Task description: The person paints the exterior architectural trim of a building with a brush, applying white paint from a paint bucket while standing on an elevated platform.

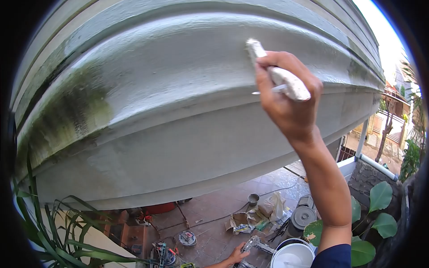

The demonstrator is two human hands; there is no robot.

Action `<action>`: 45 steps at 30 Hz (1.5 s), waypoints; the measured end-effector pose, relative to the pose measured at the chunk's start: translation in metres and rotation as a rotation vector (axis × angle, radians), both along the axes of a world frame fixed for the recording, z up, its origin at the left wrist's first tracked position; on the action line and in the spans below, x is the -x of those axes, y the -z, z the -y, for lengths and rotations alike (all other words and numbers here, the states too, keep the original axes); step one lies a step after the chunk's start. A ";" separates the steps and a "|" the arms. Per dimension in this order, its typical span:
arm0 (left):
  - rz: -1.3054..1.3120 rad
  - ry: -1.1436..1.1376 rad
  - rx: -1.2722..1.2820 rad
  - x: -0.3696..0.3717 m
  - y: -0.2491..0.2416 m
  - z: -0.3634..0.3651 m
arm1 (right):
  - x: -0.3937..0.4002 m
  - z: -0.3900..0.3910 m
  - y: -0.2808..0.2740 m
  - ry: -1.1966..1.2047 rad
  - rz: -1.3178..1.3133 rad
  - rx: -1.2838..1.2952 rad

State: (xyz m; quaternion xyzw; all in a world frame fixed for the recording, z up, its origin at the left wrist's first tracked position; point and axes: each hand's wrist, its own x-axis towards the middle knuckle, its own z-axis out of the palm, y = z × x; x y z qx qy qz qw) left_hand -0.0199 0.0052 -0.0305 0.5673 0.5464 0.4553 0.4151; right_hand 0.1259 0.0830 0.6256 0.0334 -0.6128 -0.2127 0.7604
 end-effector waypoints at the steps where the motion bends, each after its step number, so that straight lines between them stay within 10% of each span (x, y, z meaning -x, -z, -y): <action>1: -0.006 -0.008 0.016 0.000 0.000 -0.001 | 0.023 0.021 -0.008 -0.115 0.026 -0.042; 8: -0.040 -0.007 0.046 0.003 0.007 -0.009 | 0.130 0.107 -0.039 -0.678 0.240 -0.228; 11: -0.051 -0.024 0.049 0.003 0.012 -0.008 | 0.109 0.071 -0.037 -0.751 0.279 0.074; 20: -0.015 -0.015 -0.043 -0.006 -0.004 -0.004 | -0.008 0.011 0.001 -0.169 -0.232 0.238; 26: -0.003 -0.007 0.019 -0.005 -0.010 -0.004 | 0.152 0.147 -0.009 -0.505 0.117 -0.298; 31: 0.030 -0.028 0.000 -0.003 -0.003 -0.005 | 0.194 0.132 -0.018 -0.708 0.166 -0.143; 40: -0.037 -0.075 -0.050 -0.009 -0.017 0.001 | -0.009 -0.002 0.029 0.046 -0.228 0.319; 45: -0.053 -0.042 -0.002 -0.007 -0.016 -0.001 | 0.036 0.022 0.002 0.145 -0.049 -0.068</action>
